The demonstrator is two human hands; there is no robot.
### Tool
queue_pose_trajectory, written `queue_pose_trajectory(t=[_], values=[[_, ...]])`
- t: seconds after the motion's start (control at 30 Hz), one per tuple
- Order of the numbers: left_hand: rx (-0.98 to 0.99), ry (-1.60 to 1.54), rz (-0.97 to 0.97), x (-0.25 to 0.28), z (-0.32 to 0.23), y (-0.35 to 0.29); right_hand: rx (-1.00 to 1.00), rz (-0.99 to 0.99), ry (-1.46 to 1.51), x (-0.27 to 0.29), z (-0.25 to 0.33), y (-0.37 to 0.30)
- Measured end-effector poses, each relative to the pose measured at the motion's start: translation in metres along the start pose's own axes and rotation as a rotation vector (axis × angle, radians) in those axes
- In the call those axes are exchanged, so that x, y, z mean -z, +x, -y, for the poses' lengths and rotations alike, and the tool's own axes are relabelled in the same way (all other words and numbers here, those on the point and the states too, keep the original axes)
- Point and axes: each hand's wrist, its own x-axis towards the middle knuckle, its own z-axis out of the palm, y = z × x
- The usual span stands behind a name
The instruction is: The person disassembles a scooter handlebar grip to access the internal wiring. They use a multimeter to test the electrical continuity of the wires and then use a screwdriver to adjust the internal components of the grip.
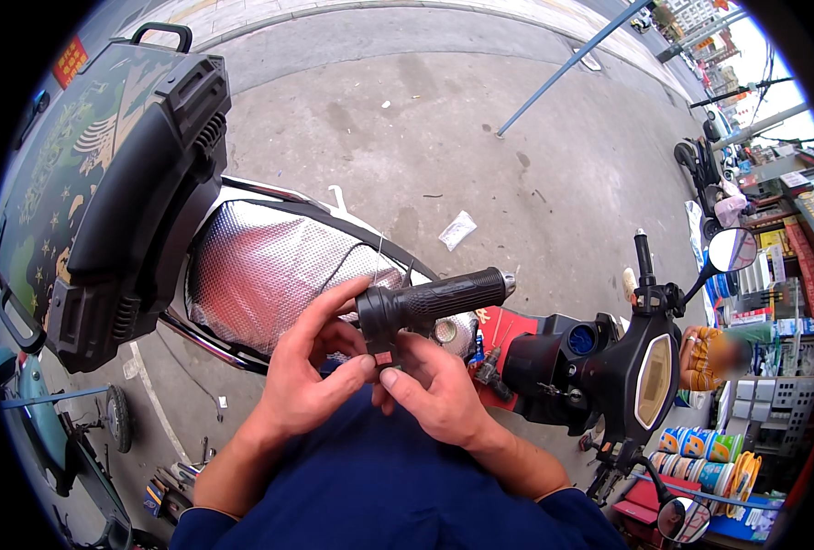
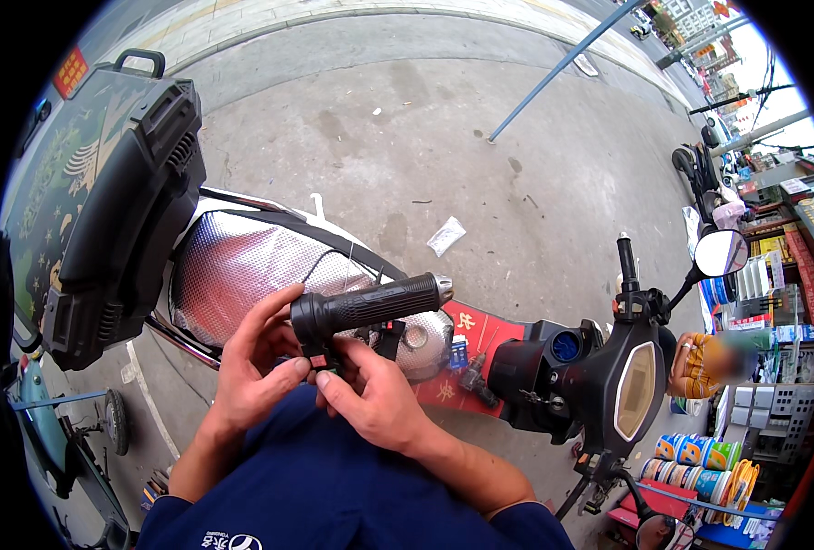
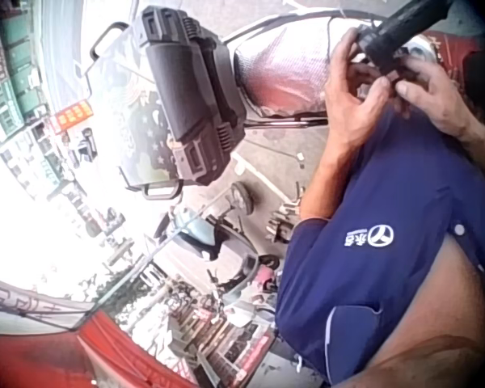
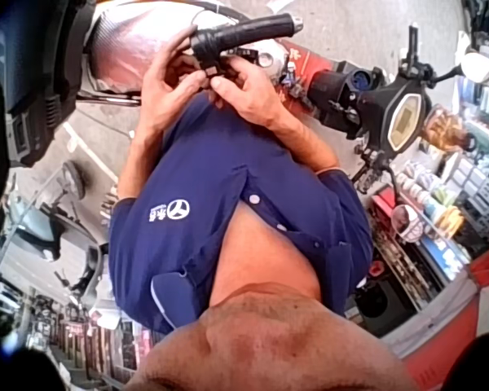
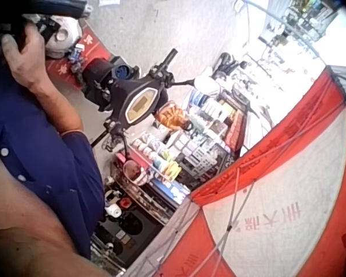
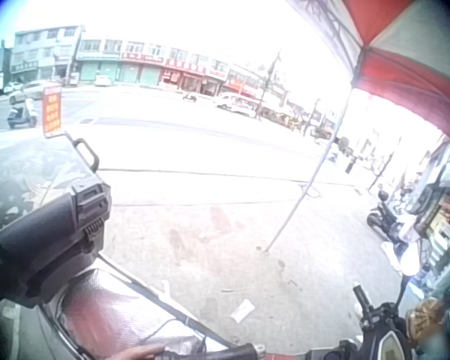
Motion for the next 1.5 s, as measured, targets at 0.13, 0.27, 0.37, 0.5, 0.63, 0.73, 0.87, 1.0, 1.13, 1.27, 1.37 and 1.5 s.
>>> queue_pose_trajectory(t=[0.13,0.27,0.37,0.5,0.63,0.73,0.87,1.0,1.13,1.27,1.37,1.5], values=[[-0.001,0.003,0.01,0.0009,0.0001,-0.0003,-0.002,-0.003,0.005,-0.0002,-0.001,-0.0004],[0.002,0.002,0.004,0.0013,0.0004,-0.0006,0.003,-0.008,0.006,-0.0008,-0.0034,0.0005],[0.01,-0.003,0.001,0.0008,-0.0003,-0.0007,-0.001,-0.007,0.008,-0.0015,-0.0021,-0.0001],[0.009,-0.001,-0.001,0.0008,-0.0007,-0.0012,-0.013,0.0,-0.001,-0.0015,-0.0003,-0.0004],[0.006,0.002,-0.002,0.0016,0.0005,-0.0011,-0.016,-0.003,-0.003,-0.0016,-0.0007,0.0],[0.02,0.007,-0.007,0.0016,-0.0008,-0.001,-0.015,-0.004,0.002,-0.0019,-0.0007,-0.0001],[0.02,0.012,-0.007,0.0011,-0.0018,-0.0008,-0.016,-0.002,0.002,-0.002,-0.0004,-0.0004],[0.023,0.001,-0.002,0.0009,-0.001,-0.0009,-0.014,-0.001,-0.004,-0.0018,0.0004,-0.0006],[0.011,0.002,-0.001,0.0004,0.0,-0.0006,-0.003,0.006,-0.024,-0.0011,0.0005,-0.0004],[-0.004,0.005,-0.019,-0.0017,-0.0024,0.0001,0.004,0.005,-0.048,-0.0005,0.0015,0.0],[-0.008,0.039,0.006,-0.0001,-0.0001,-0.001,0.001,-0.015,-0.063,-0.0006,0.0025,0.0004],[-0.016,0.081,-0.009,-0.0014,-0.0017,-0.0009,0.027,-0.03,-0.103,-0.0002,0.0021,0.0011]])
